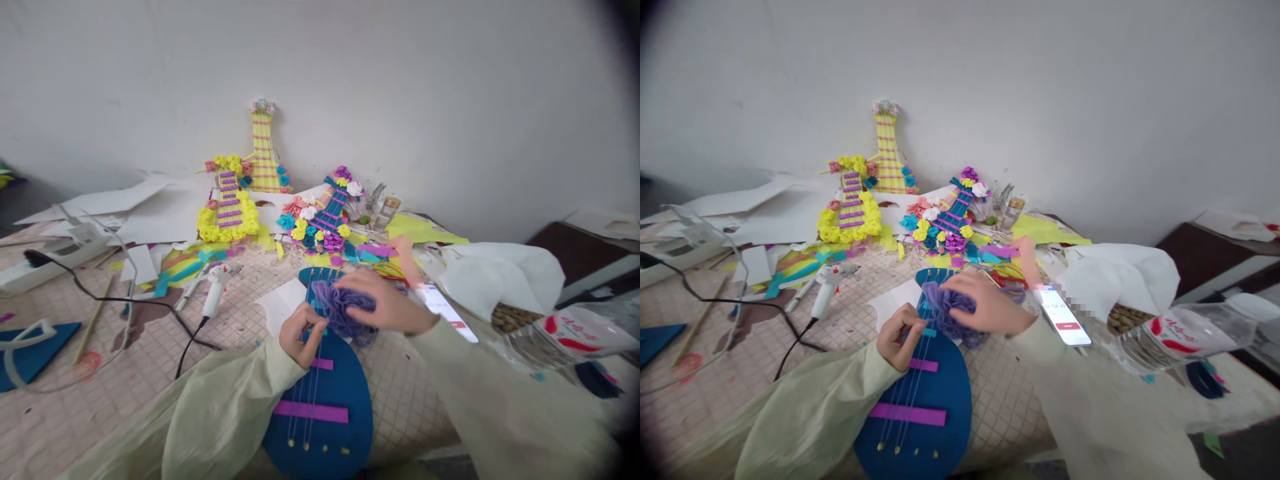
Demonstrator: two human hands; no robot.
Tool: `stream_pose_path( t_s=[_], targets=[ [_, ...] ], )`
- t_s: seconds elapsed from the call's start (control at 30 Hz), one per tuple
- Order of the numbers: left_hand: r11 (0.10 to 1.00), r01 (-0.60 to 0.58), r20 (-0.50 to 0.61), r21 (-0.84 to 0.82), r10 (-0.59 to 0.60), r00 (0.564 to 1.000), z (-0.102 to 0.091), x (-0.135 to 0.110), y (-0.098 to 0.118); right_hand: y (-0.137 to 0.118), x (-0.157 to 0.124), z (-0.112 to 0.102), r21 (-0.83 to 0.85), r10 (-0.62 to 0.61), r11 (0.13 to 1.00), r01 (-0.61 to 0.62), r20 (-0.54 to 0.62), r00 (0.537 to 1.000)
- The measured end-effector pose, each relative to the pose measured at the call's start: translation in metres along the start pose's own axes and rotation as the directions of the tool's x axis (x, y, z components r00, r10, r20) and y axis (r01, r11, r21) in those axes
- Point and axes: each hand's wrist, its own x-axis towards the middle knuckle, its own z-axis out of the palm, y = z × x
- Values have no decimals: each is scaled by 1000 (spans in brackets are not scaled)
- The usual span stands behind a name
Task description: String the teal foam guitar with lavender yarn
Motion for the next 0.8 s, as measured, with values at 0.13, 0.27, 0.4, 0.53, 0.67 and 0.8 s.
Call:
stream_pose_path(
  t_s=[0.13,0.27,0.4,0.53,0.67,0.8],
  targets=[
    [996,22,19,-86,-21,1000,-2,-3,-1,-27,-10,29,-77,25,997,-15,134,991],
    [988,13,-12,-156,-15,1000,-3,-5,-2,-6,-17,38,-340,215,923,-182,61,975],
    [985,10,-4,-175,-11,1000,-3,-5,-1,20,-28,41,-338,395,853,-398,-79,915],
    [982,8,2,-189,-7,1000,-2,-7,-1,43,-35,35,-134,510,837,-531,-160,845],
    [981,39,6,-187,-39,999,-2,-9,-2,70,-32,0,-142,435,809,-570,-508,743],
    [981,48,28,-187,-44,999,0,-10,-2,94,-20,-45,-68,405,829,-555,-612,679]
  ],
)
